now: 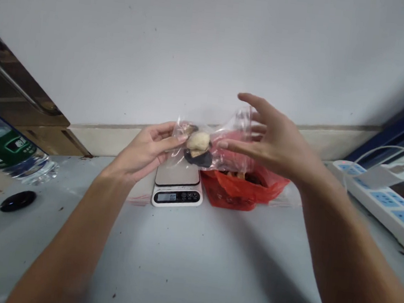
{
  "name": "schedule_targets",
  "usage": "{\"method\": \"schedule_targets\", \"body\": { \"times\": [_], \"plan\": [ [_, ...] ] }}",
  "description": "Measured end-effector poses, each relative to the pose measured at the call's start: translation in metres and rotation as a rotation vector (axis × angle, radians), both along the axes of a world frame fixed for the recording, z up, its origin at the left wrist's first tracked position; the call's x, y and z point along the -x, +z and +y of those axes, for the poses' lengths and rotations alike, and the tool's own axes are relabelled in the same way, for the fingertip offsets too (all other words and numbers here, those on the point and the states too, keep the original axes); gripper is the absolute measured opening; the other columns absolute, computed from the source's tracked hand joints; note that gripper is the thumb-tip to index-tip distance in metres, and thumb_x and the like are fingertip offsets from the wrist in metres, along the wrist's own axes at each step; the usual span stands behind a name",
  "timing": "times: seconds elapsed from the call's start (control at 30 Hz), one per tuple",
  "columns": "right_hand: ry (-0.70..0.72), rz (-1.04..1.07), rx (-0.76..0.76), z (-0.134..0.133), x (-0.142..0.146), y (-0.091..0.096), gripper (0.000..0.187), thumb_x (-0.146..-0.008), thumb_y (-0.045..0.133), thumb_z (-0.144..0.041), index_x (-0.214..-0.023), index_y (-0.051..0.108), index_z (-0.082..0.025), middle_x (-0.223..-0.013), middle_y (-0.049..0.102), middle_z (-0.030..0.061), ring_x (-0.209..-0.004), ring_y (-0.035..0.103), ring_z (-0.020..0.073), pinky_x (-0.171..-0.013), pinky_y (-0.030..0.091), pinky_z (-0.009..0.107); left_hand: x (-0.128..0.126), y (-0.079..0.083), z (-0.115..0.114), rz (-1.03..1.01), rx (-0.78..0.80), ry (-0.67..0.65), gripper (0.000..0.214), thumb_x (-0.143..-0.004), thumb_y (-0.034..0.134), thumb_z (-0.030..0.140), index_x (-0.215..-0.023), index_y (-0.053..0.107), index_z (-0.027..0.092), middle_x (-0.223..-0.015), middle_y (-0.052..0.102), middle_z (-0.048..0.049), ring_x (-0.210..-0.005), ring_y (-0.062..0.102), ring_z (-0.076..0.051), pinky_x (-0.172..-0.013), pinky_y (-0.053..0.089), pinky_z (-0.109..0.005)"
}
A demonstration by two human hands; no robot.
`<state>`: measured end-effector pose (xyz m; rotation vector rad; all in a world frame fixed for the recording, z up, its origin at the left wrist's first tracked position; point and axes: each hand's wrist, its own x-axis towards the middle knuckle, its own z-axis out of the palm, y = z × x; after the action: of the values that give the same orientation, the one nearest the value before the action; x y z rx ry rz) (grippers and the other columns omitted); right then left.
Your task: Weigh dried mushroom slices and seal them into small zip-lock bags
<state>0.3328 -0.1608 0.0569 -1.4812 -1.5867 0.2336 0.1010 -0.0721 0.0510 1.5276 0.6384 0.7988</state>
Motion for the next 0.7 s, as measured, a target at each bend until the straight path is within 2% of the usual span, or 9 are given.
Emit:
{"method": "schedule_targets", "body": {
  "times": [0.07, 0.17, 0.23, 0.33, 0.43, 0.5, 0.57, 0.63, 0.7],
  "plan": [
    [-0.004, 0.157, 0.067, 0.002, -0.001, -0.004, 0.074, -0.074, 0.083, -0.057, -0.137, 0.065, -0.023, -0.106, 0.075, 0.0095, -0.101, 0.072, 0.0299, -0.076, 0.061, 0.040, 0.004, 0.002, 0.002, -0.013, 0.000, 0.053, 0.027, -0.078, 0.087, 0.026, -0.104, 0.081, 0.022, -0.115, 0.078, -0.0057, -0.115, 0.071, -0.026, -0.106, 0.056, -0.041],
    [0.100, 0.278, 0.220, 0.002, -0.001, -0.001, 0.042, -0.074, 0.081, -0.059, -0.087, 0.076, -0.019, -0.076, 0.070, 0.0043, -0.070, 0.066, 0.0192, -0.061, 0.056, 0.032, 0.010, 0.001, 0.006, 0.011, 0.006, 0.122, 0.020, -0.080, 0.086, 0.030, -0.097, 0.080, 0.021, -0.110, 0.078, -0.0063, -0.110, 0.072, -0.025, -0.101, 0.059, -0.043],
    [0.173, 0.307, 0.318, 0.000, 0.002, 0.004, 0.041, -0.073, 0.082, -0.058, -0.066, 0.069, -0.020, -0.065, 0.065, 0.0020, -0.058, 0.057, 0.0144, -0.054, 0.049, 0.029, 0.013, -0.002, 0.009, 0.023, -0.001, 0.178, 0.020, -0.080, 0.086, 0.035, -0.091, 0.079, 0.020, -0.107, 0.078, -0.0063, -0.108, 0.072, -0.025, -0.099, 0.060, -0.043],
    [0.234, 0.363, 0.430, 0.001, 0.007, 0.009, 0.043, -0.069, 0.085, -0.059, -0.060, 0.066, -0.021, -0.061, 0.062, 0.0012, -0.054, 0.052, 0.0134, -0.048, 0.043, 0.029, 0.022, -0.007, 0.018, 0.056, -0.004, 0.268, 0.023, -0.075, 0.088, 0.036, -0.085, 0.077, 0.018, -0.098, 0.077, -0.0054, -0.101, 0.073, -0.023, -0.098, 0.059, -0.041],
    [0.289, 0.368, 0.487, 0.006, 0.015, 0.008, 0.045, -0.063, 0.088, -0.060, -0.057, 0.064, -0.022, -0.058, 0.059, -0.0005, -0.052, 0.049, 0.0127, -0.048, 0.039, 0.029, 0.034, -0.008, 0.025, 0.186, 0.000, 0.327, 0.022, -0.077, 0.084, 0.032, -0.091, 0.074, 0.019, -0.086, 0.075, -0.0041, -0.093, 0.073, -0.022, -0.096, 0.059, -0.041],
    [0.302, 0.333, 0.499, 0.012, 0.022, 0.005, 0.047, -0.063, 0.087, -0.060, -0.053, 0.060, -0.022, -0.053, 0.052, -0.0032, -0.049, 0.043, 0.0110, -0.047, 0.034, 0.028, 0.040, -0.006, 0.027, 0.325, -0.117, 0.442, 0.026, -0.078, 0.080, 0.028, -0.102, 0.072, 0.020, -0.083, 0.073, -0.0027, -0.089, 0.073, -0.022, -0.093, 0.059, -0.042],
    [0.287, 0.300, 0.502, 0.017, 0.031, 0.002, 0.048, -0.065, 0.085, -0.060, -0.053, 0.057, -0.022, -0.052, 0.048, -0.0048, -0.049, 0.040, 0.0099, -0.047, 0.031, 0.027, 0.043, -0.002, 0.024, 0.433, -0.326, 0.507, 0.025, -0.079, 0.077, 0.029, -0.102, 0.071, 0.021, -0.085, 0.072, -0.0025, -0.087, 0.071, -0.022, -0.090, 0.058, -0.040],
    [0.272, 0.293, 0.508, 0.022, 0.040, -0.001, 0.047, -0.066, 0.084, -0.059, -0.056, 0.058, -0.022, -0.054, 0.050, -0.0048, -0.050, 0.040, 0.0096, -0.048, 0.031, 0.027, 0.040, 0.002, 0.018, 0.480, -0.471, 0.352, 0.020, -0.082, 0.074, 0.037, -0.090, 0.070, 0.020, -0.086, 0.073, -0.0034, -0.085, 0.070, -0.021, -0.086, 0.058, -0.036],
    [0.268, 0.321, 0.496, 0.024, 0.048, -0.002, 0.046, -0.064, 0.085, -0.058, -0.059, 0.059, -0.021, -0.055, 0.051, -0.0048, -0.051, 0.040, 0.0093, -0.049, 0.030, 0.027, 0.035, 0.005, 0.010, 0.503, -0.452, 0.031, 0.028, -0.086, 0.070, 0.046, -0.080, 0.071, 0.019, -0.080, 0.073, -0.0034, -0.078, 0.069, -0.019, -0.079, 0.058, -0.033]
  ]
}}
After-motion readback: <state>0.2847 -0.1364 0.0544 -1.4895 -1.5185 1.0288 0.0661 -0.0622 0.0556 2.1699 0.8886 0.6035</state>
